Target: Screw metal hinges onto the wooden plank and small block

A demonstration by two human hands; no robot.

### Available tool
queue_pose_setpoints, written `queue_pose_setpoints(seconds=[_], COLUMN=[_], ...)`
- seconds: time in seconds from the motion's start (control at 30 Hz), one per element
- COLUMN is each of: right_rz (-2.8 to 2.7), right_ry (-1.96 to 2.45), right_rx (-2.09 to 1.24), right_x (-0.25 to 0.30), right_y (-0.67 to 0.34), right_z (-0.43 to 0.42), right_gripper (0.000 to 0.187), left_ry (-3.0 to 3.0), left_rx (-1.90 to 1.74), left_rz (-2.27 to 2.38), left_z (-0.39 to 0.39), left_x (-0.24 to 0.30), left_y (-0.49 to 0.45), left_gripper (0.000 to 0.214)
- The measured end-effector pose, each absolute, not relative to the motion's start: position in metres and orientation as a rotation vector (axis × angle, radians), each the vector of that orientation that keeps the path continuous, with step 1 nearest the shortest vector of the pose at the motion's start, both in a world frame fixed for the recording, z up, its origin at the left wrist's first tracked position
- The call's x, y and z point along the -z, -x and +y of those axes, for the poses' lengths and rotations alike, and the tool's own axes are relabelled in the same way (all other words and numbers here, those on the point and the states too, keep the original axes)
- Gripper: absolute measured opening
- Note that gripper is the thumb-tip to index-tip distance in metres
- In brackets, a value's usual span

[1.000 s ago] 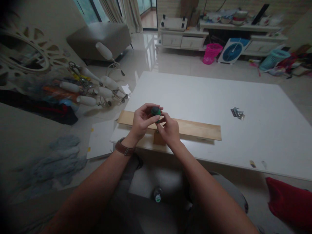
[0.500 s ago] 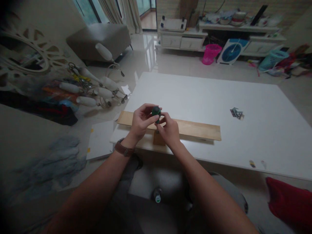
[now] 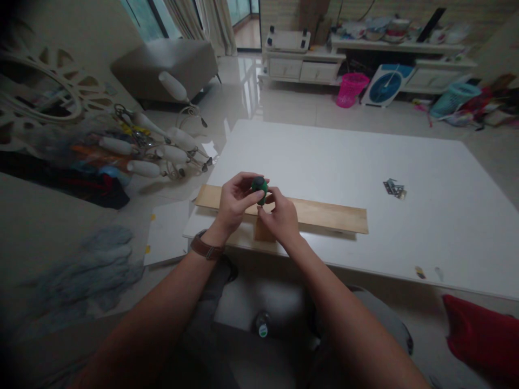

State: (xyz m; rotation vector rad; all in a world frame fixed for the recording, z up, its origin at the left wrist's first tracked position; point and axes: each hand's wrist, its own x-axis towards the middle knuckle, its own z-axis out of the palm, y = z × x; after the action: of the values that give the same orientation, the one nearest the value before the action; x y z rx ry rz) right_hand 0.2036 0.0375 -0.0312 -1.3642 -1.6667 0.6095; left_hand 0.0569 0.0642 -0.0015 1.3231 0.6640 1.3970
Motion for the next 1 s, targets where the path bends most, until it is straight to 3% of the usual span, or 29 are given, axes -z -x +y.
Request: queue_pose_setpoints(seconds=[0.2, 0.57, 1.0], right_rz=[-1.649, -1.677, -1.67], right_ry=[1.35, 1.359, 1.376], right_rx=[-0.625, -0.573, -0.585], right_x=[0.0342, 0.0326, 0.0292], right_y=[-0.2044, -0.2016, -0.2018], right_z=[0.0379, 0.0365, 0.0359], right_gripper=[0.022, 0.034, 0.024], left_ry=[-1.327, -1.334, -1.327], left_rx=[-1.406, -1.38, -1.397], left_rz=[0.663, 0.655, 0.669], left_z=[0.0642, 0.061, 0.0619], left_x=[0.0011, -0.0028, -0.0017], left_y=[-0.0568, -0.057, -0.0568], left_gripper=[0.04, 0.041, 0.043])
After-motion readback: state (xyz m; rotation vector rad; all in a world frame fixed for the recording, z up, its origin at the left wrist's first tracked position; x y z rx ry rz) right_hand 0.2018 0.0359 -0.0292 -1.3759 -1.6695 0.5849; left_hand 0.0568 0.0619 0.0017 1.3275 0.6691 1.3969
